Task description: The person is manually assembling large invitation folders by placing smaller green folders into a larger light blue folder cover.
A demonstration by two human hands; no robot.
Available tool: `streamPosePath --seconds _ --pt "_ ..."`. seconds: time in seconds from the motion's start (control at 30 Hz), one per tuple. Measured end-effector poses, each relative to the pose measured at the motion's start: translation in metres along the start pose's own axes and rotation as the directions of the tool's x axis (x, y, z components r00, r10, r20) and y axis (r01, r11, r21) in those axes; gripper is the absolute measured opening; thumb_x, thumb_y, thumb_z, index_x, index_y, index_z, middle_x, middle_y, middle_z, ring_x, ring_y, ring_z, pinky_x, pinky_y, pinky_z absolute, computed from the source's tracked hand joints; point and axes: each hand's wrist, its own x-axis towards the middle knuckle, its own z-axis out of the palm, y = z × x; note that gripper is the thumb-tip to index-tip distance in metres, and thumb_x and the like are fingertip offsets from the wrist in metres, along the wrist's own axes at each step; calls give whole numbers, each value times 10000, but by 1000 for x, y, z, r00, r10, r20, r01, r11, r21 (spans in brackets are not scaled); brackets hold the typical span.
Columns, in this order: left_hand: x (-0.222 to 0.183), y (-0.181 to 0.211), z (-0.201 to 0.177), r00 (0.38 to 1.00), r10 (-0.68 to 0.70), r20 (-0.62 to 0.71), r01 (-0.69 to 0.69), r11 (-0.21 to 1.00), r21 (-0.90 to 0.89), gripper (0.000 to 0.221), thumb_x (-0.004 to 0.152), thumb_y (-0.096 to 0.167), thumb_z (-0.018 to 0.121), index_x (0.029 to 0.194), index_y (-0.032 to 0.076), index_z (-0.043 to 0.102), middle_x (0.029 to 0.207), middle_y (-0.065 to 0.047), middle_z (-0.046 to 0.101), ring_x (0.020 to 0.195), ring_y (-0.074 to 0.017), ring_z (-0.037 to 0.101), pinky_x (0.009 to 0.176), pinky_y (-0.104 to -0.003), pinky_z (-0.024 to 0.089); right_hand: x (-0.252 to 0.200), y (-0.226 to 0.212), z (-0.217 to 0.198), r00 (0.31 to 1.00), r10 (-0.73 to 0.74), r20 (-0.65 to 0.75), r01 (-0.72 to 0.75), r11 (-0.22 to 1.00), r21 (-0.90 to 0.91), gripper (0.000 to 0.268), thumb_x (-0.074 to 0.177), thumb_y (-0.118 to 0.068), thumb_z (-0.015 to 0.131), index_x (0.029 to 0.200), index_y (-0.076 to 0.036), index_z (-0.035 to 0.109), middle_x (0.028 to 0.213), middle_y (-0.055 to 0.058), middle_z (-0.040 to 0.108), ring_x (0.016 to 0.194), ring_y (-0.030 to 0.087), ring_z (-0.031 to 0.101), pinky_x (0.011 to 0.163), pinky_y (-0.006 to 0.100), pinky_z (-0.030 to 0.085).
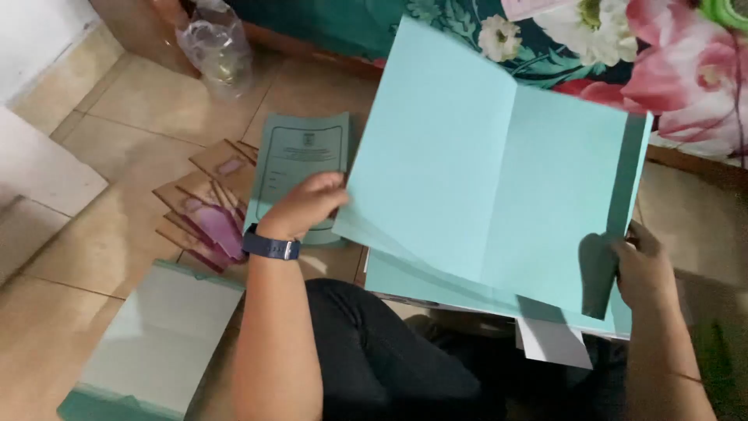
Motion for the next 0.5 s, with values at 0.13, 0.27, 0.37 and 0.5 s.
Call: streamPosePath --seconds 0.13,0.27,0.37,0.5 --pt "14 -5 33 988 -121 91 35 766 641 229 828 290 626 827 70 687 715 -14 645 640 -162 545 629 -307 486 29 73 -3 1000 -25 -16 25 999 -28 560 965 54 523 1524 47 509 1309 312 620 1068 409 617 857 473 498" --pt "49 -34 64 961 -277 7 213 753 623 822 832 437 665 1497 37 396 1069 -116 736 773 -237 677 692 -334 542 58 124 18 997 -43 61 41 999 19 500 929 -27 574 1420 64 598 1151 265 691 869 328 610 725 419 480" --pt "78 -87 61 973 -219 -73 214 738 640 671 845 429 702 1321 -9 525 1117 -163 729 840 -270 696 759 -358 559 69 144 26 992 -118 41 119 993 -18 504 899 -66 633 1396 16 642 1145 237 711 857 331 642 740 410 506" --pt "85 -102 56 982 -87 -169 179 720 670 327 840 293 762 976 -1 719 927 -132 754 818 -271 710 787 -354 567 65 139 11 983 -180 -33 176 980 -98 461 889 -39 680 1349 -1 688 1120 245 733 925 353 693 816 417 544"
